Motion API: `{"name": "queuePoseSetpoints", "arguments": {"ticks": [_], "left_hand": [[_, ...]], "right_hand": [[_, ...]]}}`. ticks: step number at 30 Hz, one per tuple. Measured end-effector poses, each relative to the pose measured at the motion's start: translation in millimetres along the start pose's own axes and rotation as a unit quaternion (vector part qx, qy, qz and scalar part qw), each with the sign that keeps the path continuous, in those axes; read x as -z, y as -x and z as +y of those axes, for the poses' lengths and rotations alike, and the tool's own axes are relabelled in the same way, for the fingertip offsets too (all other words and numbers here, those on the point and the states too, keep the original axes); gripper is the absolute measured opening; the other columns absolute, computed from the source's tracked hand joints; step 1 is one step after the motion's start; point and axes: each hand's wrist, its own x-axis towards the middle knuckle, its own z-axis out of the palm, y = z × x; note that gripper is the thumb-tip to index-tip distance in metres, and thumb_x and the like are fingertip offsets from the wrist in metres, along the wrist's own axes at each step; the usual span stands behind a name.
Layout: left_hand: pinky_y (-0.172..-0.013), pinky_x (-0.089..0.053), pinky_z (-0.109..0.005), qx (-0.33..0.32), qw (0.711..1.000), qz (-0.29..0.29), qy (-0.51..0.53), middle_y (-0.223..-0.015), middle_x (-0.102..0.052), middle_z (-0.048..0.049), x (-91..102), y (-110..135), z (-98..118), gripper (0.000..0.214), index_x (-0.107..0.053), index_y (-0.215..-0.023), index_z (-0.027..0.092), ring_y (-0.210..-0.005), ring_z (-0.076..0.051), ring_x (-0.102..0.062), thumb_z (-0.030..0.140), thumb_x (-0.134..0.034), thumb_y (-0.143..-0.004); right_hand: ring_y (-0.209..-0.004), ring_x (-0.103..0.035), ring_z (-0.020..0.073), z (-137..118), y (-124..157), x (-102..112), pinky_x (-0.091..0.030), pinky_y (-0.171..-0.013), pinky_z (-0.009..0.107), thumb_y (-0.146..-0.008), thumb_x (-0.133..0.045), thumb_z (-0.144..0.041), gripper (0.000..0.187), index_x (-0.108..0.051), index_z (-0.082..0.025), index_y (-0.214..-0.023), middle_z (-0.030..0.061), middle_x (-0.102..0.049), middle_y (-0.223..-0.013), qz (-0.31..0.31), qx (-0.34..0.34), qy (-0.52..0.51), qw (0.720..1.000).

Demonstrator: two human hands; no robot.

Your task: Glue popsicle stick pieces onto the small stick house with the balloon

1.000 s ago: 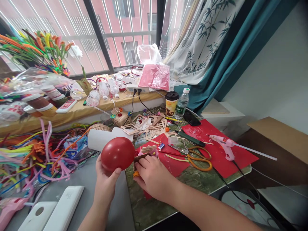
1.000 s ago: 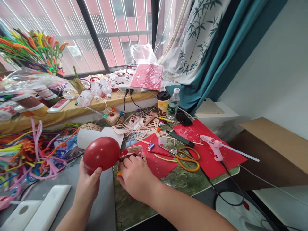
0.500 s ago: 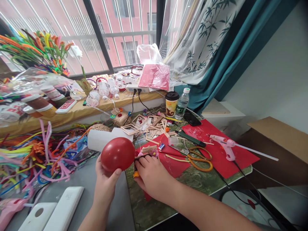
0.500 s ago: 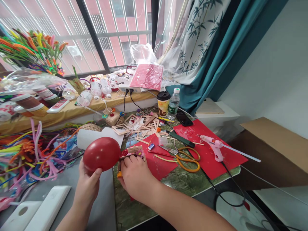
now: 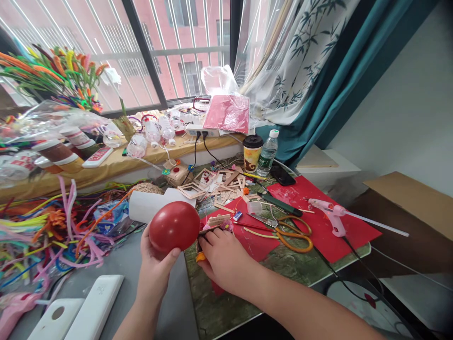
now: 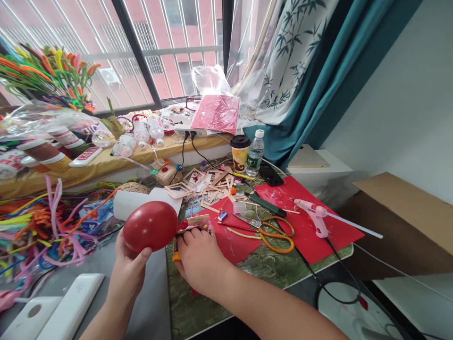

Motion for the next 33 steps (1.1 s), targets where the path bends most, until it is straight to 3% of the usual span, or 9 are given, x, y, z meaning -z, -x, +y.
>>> {"name": "queuePoseSetpoints", "arguments": {"ticks": [14, 23, 33], "left_hand": [[-0.114, -0.051, -0.046, -0.010, 1.000, -0.022, -0.013, -0.155, -0.055, -0.0097, -5.5, -3.1, 16.1, 0.110, -0.046, -0.158, 0.035, -0.142, -0.037, -0.055, 0.043, -0.100, -0.063], [-0.113, -0.052, -0.050, -0.010, 1.000, -0.003, -0.020, -0.153, -0.057, -0.0115, -5.9, -4.2, 10.7, 0.114, -0.047, -0.157, 0.034, -0.138, -0.039, -0.059, 0.051, -0.101, -0.058], [-0.114, -0.050, -0.050, -0.011, 1.000, -0.004, -0.012, -0.153, -0.057, -0.0112, -6.2, -5.1, 8.3, 0.113, -0.047, -0.157, 0.034, -0.140, -0.038, -0.057, 0.049, -0.100, -0.059]], "right_hand": [[-0.111, -0.061, 0.0324, 5.0, 0.0, -3.4, -0.052, -0.096, 0.048, -0.097, -0.071, -0.038, 0.035, -0.067, -0.013, -0.121, 0.0130, -0.071, -0.112, -0.004, 0.011, -0.019, 1.000], [-0.111, -0.063, 0.0295, 14.4, 4.5, -8.8, -0.050, -0.098, 0.044, -0.098, -0.068, -0.031, 0.033, -0.065, -0.015, -0.127, 0.0136, -0.071, -0.114, 0.049, 0.040, -0.073, 0.995], [-0.107, -0.063, 0.0303, 7.5, -1.7, -4.2, -0.050, -0.096, 0.046, -0.097, -0.066, -0.035, 0.035, -0.066, -0.014, -0.126, 0.0126, -0.072, -0.112, 0.010, 0.007, -0.041, 0.999]]}}
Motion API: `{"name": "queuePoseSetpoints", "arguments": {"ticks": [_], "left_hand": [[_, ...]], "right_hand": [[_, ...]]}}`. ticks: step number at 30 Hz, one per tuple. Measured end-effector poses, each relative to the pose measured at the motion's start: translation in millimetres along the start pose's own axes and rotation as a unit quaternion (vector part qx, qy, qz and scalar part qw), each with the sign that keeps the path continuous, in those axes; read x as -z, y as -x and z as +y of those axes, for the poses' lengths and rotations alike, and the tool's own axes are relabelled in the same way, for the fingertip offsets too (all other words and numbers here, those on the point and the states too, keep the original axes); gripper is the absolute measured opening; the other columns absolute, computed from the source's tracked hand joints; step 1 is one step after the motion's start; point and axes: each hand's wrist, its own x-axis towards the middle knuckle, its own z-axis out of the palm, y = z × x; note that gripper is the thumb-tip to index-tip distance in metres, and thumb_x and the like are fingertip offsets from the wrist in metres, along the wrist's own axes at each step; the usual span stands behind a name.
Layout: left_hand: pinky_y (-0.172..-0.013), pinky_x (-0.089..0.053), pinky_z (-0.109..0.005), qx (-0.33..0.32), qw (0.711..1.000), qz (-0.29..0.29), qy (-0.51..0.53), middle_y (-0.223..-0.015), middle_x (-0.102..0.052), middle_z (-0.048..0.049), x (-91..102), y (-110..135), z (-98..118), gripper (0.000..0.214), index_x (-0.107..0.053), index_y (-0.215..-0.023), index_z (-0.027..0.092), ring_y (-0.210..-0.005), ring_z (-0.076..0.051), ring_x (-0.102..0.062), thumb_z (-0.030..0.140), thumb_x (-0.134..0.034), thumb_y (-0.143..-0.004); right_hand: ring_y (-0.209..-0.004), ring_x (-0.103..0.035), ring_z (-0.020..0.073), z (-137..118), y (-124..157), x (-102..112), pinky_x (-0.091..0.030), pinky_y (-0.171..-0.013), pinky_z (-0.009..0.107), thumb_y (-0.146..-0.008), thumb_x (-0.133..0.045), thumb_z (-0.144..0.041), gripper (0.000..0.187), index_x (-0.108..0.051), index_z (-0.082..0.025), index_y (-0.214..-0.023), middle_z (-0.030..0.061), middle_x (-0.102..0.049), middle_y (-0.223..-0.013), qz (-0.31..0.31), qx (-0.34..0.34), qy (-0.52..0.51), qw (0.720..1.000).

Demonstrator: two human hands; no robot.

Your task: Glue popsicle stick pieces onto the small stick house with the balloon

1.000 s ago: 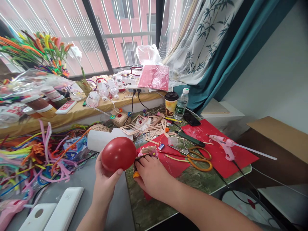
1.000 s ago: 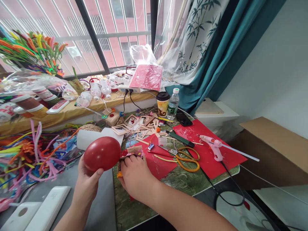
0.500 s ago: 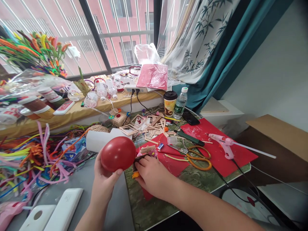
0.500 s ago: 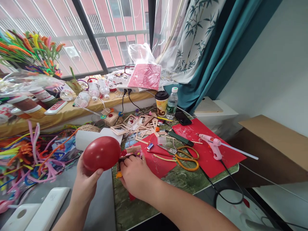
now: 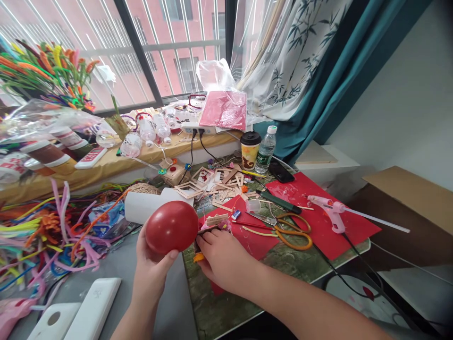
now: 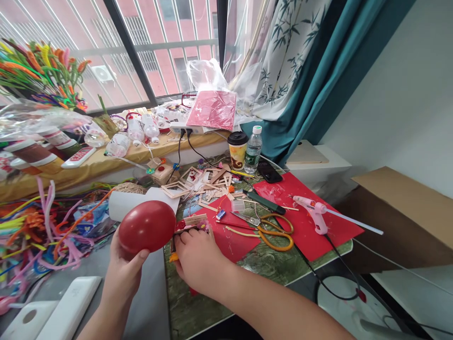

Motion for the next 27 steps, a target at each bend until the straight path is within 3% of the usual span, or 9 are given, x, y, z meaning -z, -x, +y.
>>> {"name": "queuePoseSetpoints", "arguments": {"ticks": [20, 27], "left_hand": [[-0.118, -0.046, -0.053, 0.003, 1.000, -0.027, -0.004, -0.152, -0.057, -0.0114, -5.1, -2.1, 14.0, 0.109, -0.049, -0.155, 0.033, -0.145, -0.041, -0.052, 0.048, -0.101, -0.060], [-0.119, -0.046, -0.052, -0.003, 1.000, -0.015, -0.006, -0.150, -0.058, -0.0114, -5.9, -1.9, 13.7, 0.107, -0.051, -0.154, 0.032, -0.144, -0.040, -0.053, 0.045, -0.101, -0.060]], "right_hand": [[-0.110, -0.066, 0.0322, -4.9, -1.4, 6.6, -0.051, -0.097, 0.048, -0.097, -0.069, -0.036, 0.034, -0.066, -0.015, -0.124, 0.0138, -0.074, -0.113, -0.028, -0.020, 0.002, 0.999], [-0.106, -0.067, 0.0295, 2.5, 0.7, 0.3, -0.051, -0.097, 0.043, -0.099, -0.068, -0.028, 0.030, -0.065, -0.011, -0.124, 0.0136, -0.075, -0.107, -0.022, 0.014, -0.008, 1.000]]}}
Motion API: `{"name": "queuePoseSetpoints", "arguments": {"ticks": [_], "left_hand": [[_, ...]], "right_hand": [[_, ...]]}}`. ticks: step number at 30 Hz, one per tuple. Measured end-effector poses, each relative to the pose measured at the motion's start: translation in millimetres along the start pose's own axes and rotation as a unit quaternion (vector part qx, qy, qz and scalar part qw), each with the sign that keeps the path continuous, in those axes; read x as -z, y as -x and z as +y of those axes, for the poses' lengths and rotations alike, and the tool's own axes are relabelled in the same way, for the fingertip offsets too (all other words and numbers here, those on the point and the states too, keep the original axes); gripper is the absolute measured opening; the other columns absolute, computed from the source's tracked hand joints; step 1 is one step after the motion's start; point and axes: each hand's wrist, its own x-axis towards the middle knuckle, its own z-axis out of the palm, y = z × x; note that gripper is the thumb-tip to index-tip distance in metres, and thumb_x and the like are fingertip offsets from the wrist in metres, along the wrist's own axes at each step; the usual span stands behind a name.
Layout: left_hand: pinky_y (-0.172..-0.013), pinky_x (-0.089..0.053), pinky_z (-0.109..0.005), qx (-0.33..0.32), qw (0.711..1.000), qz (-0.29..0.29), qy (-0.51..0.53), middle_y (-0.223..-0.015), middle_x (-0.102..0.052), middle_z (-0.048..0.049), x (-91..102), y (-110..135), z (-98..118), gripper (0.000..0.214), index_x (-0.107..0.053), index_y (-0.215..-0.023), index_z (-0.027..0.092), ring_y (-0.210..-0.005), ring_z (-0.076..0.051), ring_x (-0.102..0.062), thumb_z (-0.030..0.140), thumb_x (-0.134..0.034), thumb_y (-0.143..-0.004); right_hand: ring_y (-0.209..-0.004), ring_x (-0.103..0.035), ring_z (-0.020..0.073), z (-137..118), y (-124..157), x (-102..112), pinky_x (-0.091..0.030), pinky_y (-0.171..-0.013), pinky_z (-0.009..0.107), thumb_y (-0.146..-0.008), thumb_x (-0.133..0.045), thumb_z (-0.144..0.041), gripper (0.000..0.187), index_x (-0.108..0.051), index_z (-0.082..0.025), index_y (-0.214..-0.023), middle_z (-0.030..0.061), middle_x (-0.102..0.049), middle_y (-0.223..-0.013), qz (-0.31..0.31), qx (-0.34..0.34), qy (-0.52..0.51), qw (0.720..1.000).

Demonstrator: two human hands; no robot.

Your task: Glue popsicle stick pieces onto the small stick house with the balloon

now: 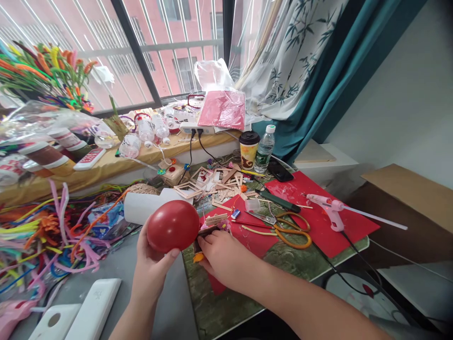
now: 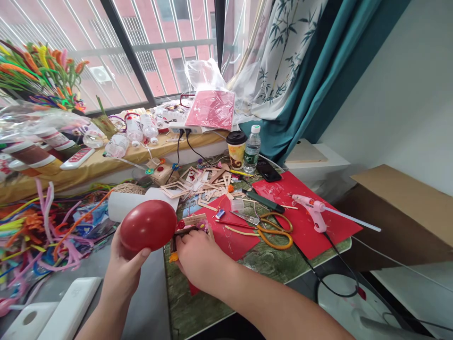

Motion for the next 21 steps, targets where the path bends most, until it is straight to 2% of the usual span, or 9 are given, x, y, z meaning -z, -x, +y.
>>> {"name": "queuePoseSetpoints", "arguments": {"ticks": [3, 6, 11, 21], "left_hand": [[-0.118, -0.046, -0.052, 0.001, 1.000, -0.001, -0.003, -0.150, -0.059, -0.0111, 0.4, -1.6, -3.0, 0.107, -0.052, -0.153, 0.032, -0.143, -0.040, -0.054, 0.046, -0.101, -0.059], [-0.117, -0.047, -0.052, 0.003, 1.000, -0.001, -0.005, -0.150, -0.059, -0.0110, 0.6, -2.2, -5.0, 0.108, -0.051, -0.154, 0.032, -0.142, -0.040, -0.055, 0.048, -0.100, -0.059], [-0.118, -0.046, -0.053, 0.007, 1.000, 0.001, -0.003, -0.152, -0.058, -0.0115, 2.7, -1.5, -7.5, 0.108, -0.050, -0.155, 0.033, -0.142, -0.039, -0.055, 0.049, -0.099, -0.060], [-0.117, -0.047, -0.052, 0.002, 1.000, -0.002, 0.011, -0.152, -0.058, -0.0117, 1.0, -2.0, -8.9, 0.110, -0.050, -0.156, 0.032, -0.142, -0.039, -0.055, 0.048, -0.100, -0.059]], "right_hand": [[-0.106, -0.068, 0.0272, 3.1, 3.3, 1.2, -0.051, -0.097, 0.040, -0.100, -0.063, -0.019, 0.022, -0.065, -0.013, -0.122, 0.0132, -0.075, -0.109, 0.022, 0.025, -0.028, 0.999], [-0.107, -0.068, 0.0263, 3.4, 5.3, 5.7, -0.051, -0.096, 0.039, -0.099, -0.064, -0.017, 0.023, -0.065, -0.016, -0.122, 0.0123, -0.074, -0.113, 0.032, 0.028, -0.056, 0.998], [-0.111, -0.067, 0.0277, 0.6, 3.7, 8.9, -0.050, -0.099, 0.041, -0.095, -0.067, -0.017, 0.033, -0.062, -0.017, -0.128, 0.0125, -0.073, -0.116, 0.019, 0.006, -0.057, 0.998], [-0.111, -0.066, 0.0277, -1.3, 0.3, 5.3, -0.050, -0.098, 0.040, -0.096, -0.065, -0.016, 0.032, -0.061, -0.016, -0.128, 0.0131, -0.072, -0.116, 0.009, 0.000, -0.050, 0.999]]}}
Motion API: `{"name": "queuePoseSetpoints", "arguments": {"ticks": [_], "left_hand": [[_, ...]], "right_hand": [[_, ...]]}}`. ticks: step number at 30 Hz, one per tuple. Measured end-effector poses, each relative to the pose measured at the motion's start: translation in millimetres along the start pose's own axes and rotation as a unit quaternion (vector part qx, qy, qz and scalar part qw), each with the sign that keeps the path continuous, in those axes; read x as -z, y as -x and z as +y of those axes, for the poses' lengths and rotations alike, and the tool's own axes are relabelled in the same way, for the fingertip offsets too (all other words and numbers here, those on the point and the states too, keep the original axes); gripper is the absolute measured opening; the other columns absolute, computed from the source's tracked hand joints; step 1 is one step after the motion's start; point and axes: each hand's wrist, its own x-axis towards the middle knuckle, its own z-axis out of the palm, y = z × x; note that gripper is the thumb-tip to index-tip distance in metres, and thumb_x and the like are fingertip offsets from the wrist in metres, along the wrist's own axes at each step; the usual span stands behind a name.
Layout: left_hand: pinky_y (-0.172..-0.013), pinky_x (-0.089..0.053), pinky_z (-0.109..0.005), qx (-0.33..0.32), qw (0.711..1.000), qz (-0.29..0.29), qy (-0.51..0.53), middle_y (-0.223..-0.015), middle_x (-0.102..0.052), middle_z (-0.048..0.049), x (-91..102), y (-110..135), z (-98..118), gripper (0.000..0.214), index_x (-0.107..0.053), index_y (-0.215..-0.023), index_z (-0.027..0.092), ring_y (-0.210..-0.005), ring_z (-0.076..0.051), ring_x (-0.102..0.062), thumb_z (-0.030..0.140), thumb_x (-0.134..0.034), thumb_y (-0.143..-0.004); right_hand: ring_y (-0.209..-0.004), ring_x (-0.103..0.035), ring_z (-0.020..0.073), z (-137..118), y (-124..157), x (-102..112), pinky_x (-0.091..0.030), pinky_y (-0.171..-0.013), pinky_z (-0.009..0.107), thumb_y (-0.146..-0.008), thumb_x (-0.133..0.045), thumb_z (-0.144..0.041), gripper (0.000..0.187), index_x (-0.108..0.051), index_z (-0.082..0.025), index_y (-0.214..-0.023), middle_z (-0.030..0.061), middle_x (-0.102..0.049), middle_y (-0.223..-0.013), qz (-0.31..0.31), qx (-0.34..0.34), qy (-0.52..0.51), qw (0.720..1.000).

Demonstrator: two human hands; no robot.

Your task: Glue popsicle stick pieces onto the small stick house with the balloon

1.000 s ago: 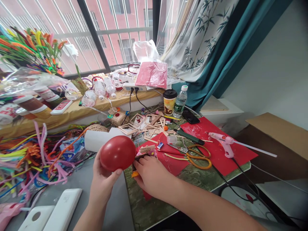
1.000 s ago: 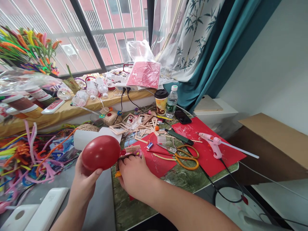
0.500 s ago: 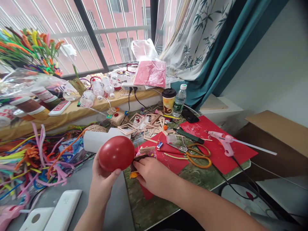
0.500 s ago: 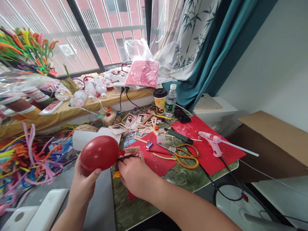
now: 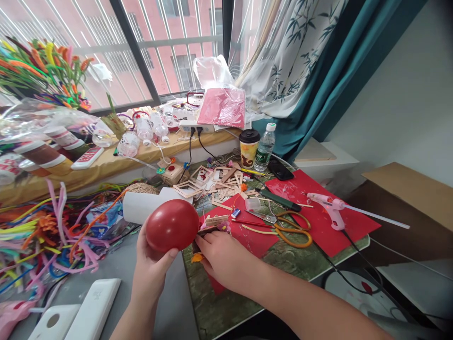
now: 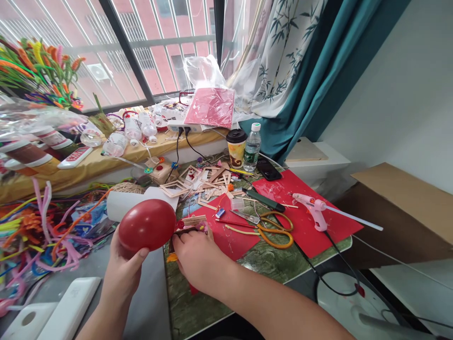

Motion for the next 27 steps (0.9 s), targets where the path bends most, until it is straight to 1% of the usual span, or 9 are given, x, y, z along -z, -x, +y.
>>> {"name": "queuePoseSetpoints", "arguments": {"ticks": [3, 8, 13, 16, 19, 23, 27], "left_hand": [[-0.116, -0.048, -0.052, 0.002, 1.000, 0.002, -0.002, -0.153, -0.057, -0.0126, 0.4, -1.1, -0.3, 0.112, -0.049, -0.157, 0.032, -0.142, -0.040, -0.055, 0.050, -0.100, -0.058], [-0.115, -0.049, -0.052, 0.005, 1.000, 0.005, -0.008, -0.153, -0.057, -0.0134, 1.9, -0.6, -2.0, 0.114, -0.049, -0.156, 0.032, -0.142, -0.041, -0.056, 0.054, -0.100, -0.056], [-0.114, -0.051, -0.050, -0.004, 1.000, -0.006, 0.006, -0.154, -0.057, -0.0134, 0.4, 1.5, -1.9, 0.114, -0.050, -0.155, 0.032, -0.140, -0.040, -0.057, 0.059, -0.100, -0.056], [-0.113, -0.052, -0.049, -0.012, 1.000, -0.016, 0.018, -0.156, -0.056, -0.0133, -0.9, 2.3, -1.7, 0.114, -0.052, -0.154, 0.033, -0.143, -0.041, -0.055, 0.063, -0.099, -0.054], [-0.111, -0.052, -0.048, -0.013, 0.999, -0.023, 0.036, -0.157, -0.055, -0.0136, -1.4, 3.1, -3.6, 0.112, -0.051, -0.154, 0.033, -0.144, -0.041, -0.053, 0.067, -0.097, -0.057], [-0.108, -0.054, -0.048, -0.002, 0.999, -0.019, 0.042, -0.154, -0.057, -0.0135, -0.1, 3.9, -9.7, 0.107, -0.051, -0.153, 0.032, -0.139, -0.039, -0.058, 0.071, -0.092, -0.061], [-0.107, -0.053, -0.047, 0.000, 0.998, -0.015, 0.056, -0.151, -0.060, -0.0124, 1.7, 3.2, -13.9, 0.098, -0.054, -0.149, 0.032, -0.136, -0.037, -0.060, 0.064, -0.093, -0.065]], "right_hand": [[-0.112, -0.066, 0.0282, 0.1, 0.3, -0.6, -0.050, -0.098, 0.041, -0.096, -0.065, -0.016, 0.033, -0.061, -0.016, -0.128, 0.0129, -0.072, -0.116, 0.001, -0.005, -0.002, 1.000], [-0.110, -0.066, 0.0277, 2.6, 2.7, -0.5, -0.050, -0.096, 0.040, -0.097, -0.064, -0.016, 0.034, -0.060, -0.017, -0.130, 0.0127, -0.071, -0.117, 0.007, 0.006, -0.006, 1.000], [-0.109, -0.066, 0.0270, 0.7, 3.1, 2.5, -0.050, -0.094, 0.039, -0.097, -0.064, -0.017, 0.035, -0.060, -0.018, -0.131, 0.0121, -0.071, -0.117, 0.001, 0.008, 0.002, 1.000], [-0.108, -0.066, 0.0270, -1.5, 1.8, 4.9, -0.050, -0.093, 0.039, -0.097, -0.065, -0.017, 0.034, -0.061, -0.017, -0.131, 0.0120, -0.071, -0.117, -0.011, 0.003, 0.010, 1.000], [-0.111, -0.066, 0.0283, -2.7, 0.4, 6.6, -0.050, -0.095, 0.040, -0.097, -0.065, -0.017, 0.035, -0.061, -0.015, -0.131, 0.0131, -0.071, -0.119, -0.021, 0.003, 0.016, 1.000], [-0.113, -0.066, 0.0279, -3.2, -0.3, 6.8, -0.050, -0.098, 0.040, -0.097, -0.064, -0.016, 0.034, -0.062, -0.015, -0.131, 0.0133, -0.072, -0.119, -0.021, -0.006, -0.004, 1.000], [-0.112, -0.066, 0.0273, -3.6, -1.0, 4.7, -0.049, -0.098, 0.040, -0.096, -0.066, -0.016, 0.030, -0.063, -0.017, -0.126, 0.0123, -0.072, -0.117, -0.011, -0.014, -0.009, 1.000]]}}
